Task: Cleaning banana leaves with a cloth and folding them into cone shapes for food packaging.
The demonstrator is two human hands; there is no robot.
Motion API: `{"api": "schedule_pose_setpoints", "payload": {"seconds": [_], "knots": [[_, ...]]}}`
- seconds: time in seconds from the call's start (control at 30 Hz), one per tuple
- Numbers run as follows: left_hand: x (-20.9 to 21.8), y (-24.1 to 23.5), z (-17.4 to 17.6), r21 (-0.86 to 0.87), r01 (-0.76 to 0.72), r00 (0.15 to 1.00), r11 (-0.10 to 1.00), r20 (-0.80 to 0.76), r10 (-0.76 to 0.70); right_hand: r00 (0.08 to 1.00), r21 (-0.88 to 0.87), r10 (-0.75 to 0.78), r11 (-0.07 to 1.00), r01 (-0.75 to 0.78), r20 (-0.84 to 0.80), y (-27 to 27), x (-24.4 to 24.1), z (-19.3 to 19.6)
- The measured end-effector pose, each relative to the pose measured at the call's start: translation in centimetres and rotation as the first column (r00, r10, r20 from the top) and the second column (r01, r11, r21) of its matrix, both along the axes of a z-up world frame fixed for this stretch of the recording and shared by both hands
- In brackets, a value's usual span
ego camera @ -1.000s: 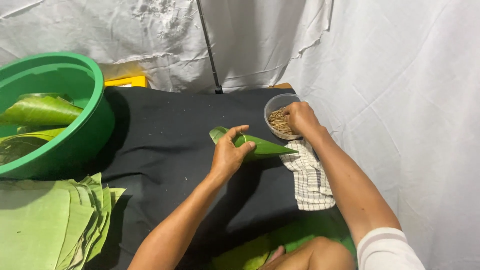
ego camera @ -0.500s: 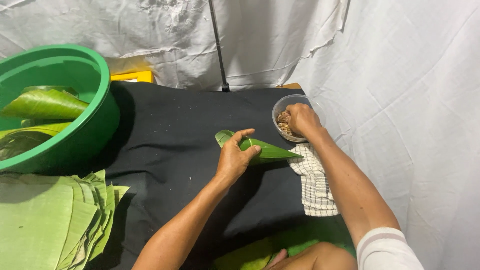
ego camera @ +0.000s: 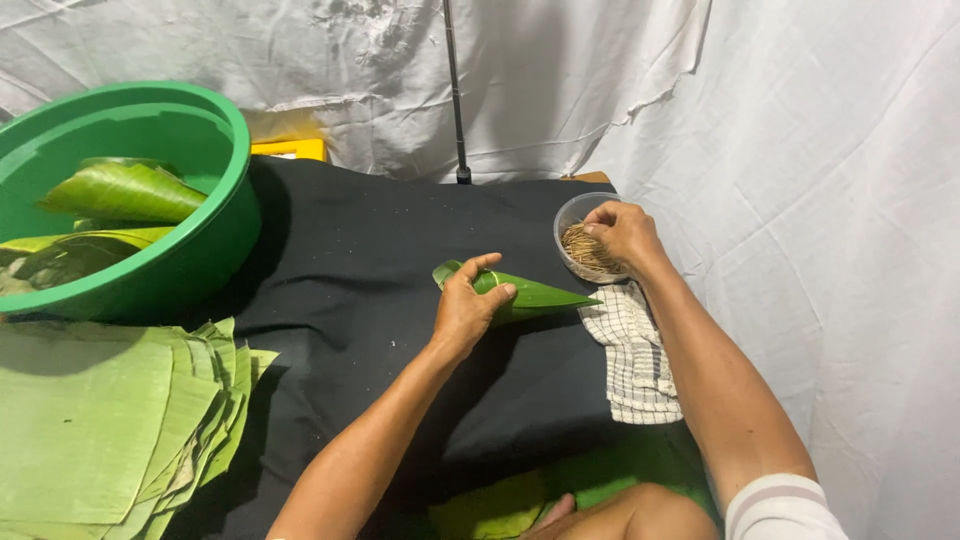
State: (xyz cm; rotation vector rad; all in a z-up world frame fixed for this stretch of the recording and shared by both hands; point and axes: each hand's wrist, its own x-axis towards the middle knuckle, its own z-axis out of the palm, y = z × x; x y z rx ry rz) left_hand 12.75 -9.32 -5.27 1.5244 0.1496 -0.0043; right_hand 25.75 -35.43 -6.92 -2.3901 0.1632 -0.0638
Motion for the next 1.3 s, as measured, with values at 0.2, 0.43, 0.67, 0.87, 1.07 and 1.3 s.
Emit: {"api": "schedule_pose_setpoints", "payload": {"seconds": [0.2, 0.43, 0.67, 0.87, 1.07, 1.3], "knots": [[-0.2, 0.3, -0.3, -0.024, -0.013, 1.0, 1.0, 0.025, 0.014, 0.995, 0.324, -0.085, 0.944, 0.067, 0.043, 0.4, -0.4, 0.0], [-0.9, 0.6, 1.1, 0.001, -0.047, 0.994, 0.999, 0.095, 0.047, 0.99, 0.386, -0.052, 0.923, -0.003, 0.131, 1.3, -4.6, 2.3], [-4.5, 2.1, -0.5, -0.015, -0.085, 0.975, 0.996, 0.206, 0.086, 0.986, 0.563, 0.077, 0.813, -0.147, 0.146, 8.2, -18.1, 1.7], [-9.3, 3.6, 0.0, 0.025, -0.116, 0.948, 0.993, 0.302, 0.104, 0.992, 0.481, 0.01, 0.874, -0.07, 0.127, 12.6, -24.0, 0.6], [-12.5, 5.1, -1.3, 0.065, -0.179, 0.895, 0.982, 0.425, 0.135, 0.983, 0.479, -0.026, 0.875, -0.066, 0.182, 15.5, -27.6, 2.0], [-14.7, 6.3, -1.4, 0.06, -0.215, 0.854, 0.975, 0.496, 0.158, 0.966, 0.427, -0.015, 0.899, -0.1, 0.257, 17.0, -29.5, 2.3]]}}
